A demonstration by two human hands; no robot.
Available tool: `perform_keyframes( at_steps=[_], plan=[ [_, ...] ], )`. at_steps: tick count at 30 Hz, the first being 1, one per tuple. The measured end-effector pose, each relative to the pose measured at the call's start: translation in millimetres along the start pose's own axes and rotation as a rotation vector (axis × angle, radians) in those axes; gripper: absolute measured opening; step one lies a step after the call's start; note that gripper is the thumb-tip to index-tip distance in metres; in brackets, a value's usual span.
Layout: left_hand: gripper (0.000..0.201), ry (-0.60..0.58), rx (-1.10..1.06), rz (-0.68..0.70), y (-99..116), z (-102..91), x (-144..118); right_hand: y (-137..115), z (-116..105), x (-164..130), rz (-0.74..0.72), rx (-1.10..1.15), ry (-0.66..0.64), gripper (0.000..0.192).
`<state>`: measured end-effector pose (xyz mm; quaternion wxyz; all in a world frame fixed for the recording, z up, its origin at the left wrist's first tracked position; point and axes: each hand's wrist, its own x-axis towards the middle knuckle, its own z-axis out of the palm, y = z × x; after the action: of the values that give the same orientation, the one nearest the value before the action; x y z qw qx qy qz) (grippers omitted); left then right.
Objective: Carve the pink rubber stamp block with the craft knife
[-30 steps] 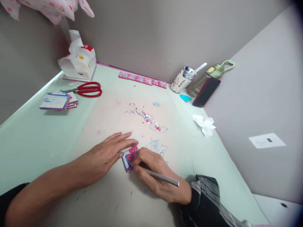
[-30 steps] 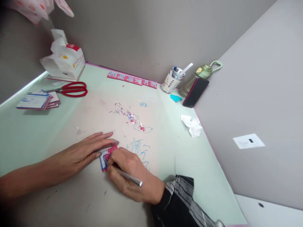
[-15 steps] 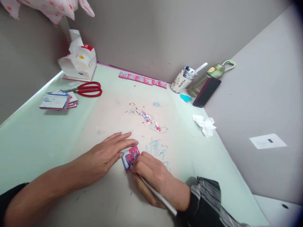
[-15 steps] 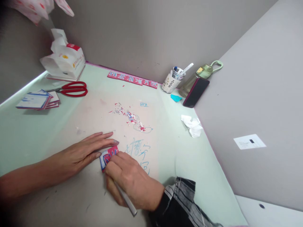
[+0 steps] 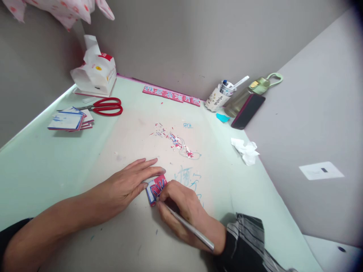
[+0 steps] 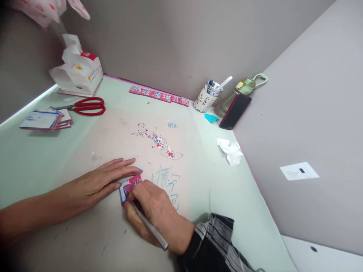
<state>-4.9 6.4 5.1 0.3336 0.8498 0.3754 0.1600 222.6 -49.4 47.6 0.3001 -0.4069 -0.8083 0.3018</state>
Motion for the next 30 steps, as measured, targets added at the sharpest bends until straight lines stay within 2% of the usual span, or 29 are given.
perform_keyframes(
  at_steps=[10, 16, 22, 27, 30],
  plan=[
    [0.043, -0.076, -0.006, 0.007, -1.5, -4.8, 3.1, -2.5, -2.7, -0.8, 0.187, 0.121, 0.023, 0.017],
    [0.044, -0.009, 0.011, 0.005, 4.5, -3.7, 1.4, -0.9, 2.2, 1.9, 0.15, 0.116, 0.035, 0.016],
    [0.044, -0.105, 0.022, 0.042, -2.2, -8.6, 4.1, 0.1, 3.7, 2.6, 0.159, 0.107, 0.044, 0.017],
    [0.044, -0.14, 0.011, 0.05, -3.0, -9.7, 6.0, 0.0, 2.8, 2.2, 0.161, 0.111, 0.043, 0.018],
    [0.043, -0.109, 0.009, 0.018, 0.5, -7.1, 4.7, -0.5, 3.7, 2.8, 0.166, 0.108, 0.039, 0.017]
  ],
)
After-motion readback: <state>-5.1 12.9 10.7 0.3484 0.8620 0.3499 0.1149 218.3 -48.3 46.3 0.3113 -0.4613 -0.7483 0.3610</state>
